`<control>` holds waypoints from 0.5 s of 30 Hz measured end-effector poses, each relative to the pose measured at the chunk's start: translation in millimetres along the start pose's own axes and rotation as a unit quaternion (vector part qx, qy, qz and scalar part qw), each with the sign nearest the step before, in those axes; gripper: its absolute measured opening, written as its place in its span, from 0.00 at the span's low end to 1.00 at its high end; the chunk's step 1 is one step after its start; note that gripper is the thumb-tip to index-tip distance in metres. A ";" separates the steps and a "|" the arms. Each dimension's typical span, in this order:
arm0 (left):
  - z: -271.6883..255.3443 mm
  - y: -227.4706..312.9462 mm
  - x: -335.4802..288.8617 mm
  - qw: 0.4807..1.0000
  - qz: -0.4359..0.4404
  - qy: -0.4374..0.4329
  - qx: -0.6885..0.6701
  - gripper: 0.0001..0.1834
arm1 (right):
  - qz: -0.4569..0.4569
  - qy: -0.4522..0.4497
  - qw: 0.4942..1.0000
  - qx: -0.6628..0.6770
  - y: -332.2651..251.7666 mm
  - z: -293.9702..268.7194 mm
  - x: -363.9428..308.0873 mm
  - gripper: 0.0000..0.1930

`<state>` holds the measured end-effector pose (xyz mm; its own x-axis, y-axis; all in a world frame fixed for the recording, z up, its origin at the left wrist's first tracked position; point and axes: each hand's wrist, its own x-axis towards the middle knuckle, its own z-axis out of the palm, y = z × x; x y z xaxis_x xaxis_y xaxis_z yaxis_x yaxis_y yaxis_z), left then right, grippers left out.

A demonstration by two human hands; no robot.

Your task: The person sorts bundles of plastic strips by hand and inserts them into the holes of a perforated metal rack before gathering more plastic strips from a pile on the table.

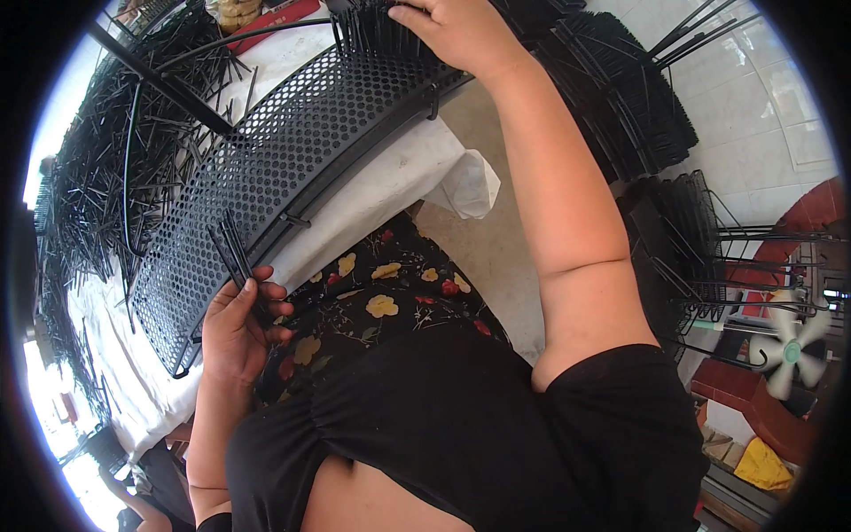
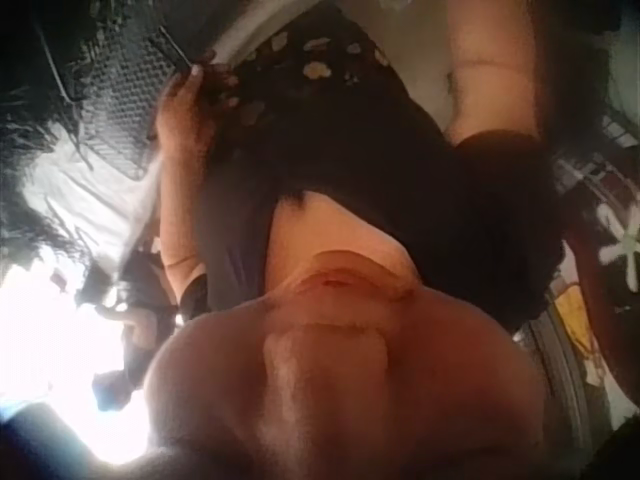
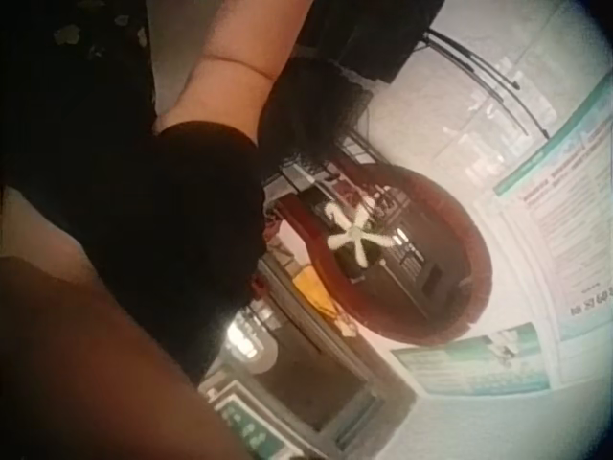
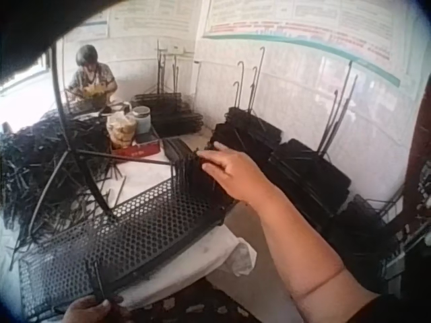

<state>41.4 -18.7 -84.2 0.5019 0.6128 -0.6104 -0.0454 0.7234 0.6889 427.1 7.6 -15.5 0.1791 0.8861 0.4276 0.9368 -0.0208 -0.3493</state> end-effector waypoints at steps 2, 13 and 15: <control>1.5 -0.6 -0.3 1.000 0.010 0.008 0.003 0.12 | -0.026 0.005 0.999 -0.036 2.5 4.6 -2.7 0.19; 20.5 -4.2 -3.4 0.988 0.086 -0.063 0.111 0.11 | 0.126 -0.185 0.819 0.529 -132.4 70.2 -97.5 0.07; 22.1 -2.5 -3.4 0.983 0.079 -0.093 0.136 0.12 | 0.133 -0.238 0.752 0.601 -139.5 77.0 -102.2 0.07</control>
<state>58.8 -29.6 -75.2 0.6569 0.6235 -0.4239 0.0856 0.4970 0.8635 255.0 -44.4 -74.6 -0.0837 0.9958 -0.0372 -0.1117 -0.0465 -0.9927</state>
